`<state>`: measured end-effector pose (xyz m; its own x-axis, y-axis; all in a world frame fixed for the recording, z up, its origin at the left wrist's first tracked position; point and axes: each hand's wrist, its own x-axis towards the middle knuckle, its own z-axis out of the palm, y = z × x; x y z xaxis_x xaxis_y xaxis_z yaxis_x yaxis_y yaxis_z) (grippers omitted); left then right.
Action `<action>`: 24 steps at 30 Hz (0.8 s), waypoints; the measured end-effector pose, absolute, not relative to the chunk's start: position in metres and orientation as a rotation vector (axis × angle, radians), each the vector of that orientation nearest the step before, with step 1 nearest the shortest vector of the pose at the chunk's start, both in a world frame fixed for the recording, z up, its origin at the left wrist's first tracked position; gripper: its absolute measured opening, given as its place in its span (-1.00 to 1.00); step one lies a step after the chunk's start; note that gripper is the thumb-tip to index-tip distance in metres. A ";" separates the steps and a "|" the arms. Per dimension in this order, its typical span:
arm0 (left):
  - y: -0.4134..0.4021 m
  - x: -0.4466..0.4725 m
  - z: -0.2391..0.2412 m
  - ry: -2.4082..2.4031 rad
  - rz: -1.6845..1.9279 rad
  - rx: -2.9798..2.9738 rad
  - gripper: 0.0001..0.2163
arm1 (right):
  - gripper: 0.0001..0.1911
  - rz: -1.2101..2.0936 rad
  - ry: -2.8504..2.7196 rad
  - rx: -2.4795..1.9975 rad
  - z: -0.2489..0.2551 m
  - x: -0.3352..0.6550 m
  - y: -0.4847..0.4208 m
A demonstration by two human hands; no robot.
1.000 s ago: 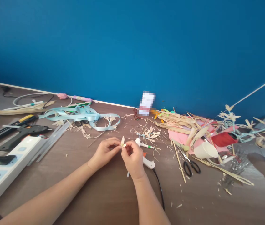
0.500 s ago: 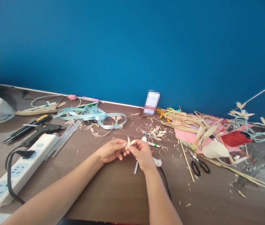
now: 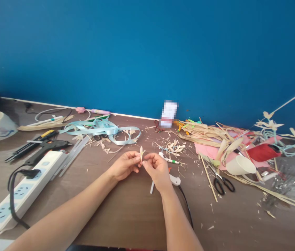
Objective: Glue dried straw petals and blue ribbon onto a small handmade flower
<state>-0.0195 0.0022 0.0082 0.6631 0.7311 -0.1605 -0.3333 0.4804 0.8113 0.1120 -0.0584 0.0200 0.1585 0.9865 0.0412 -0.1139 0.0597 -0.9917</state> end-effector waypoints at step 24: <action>-0.001 -0.017 0.012 0.635 0.883 1.251 -0.81 | -0.86 0.758 -1.283 -1.446 0.023 0.109 -0.061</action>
<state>-0.0175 -0.0012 0.0125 0.5319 0.8450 0.0551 -0.2165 0.0728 0.9736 0.1095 -0.0609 0.0226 0.2356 0.9580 0.1634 0.3191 0.0826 -0.9441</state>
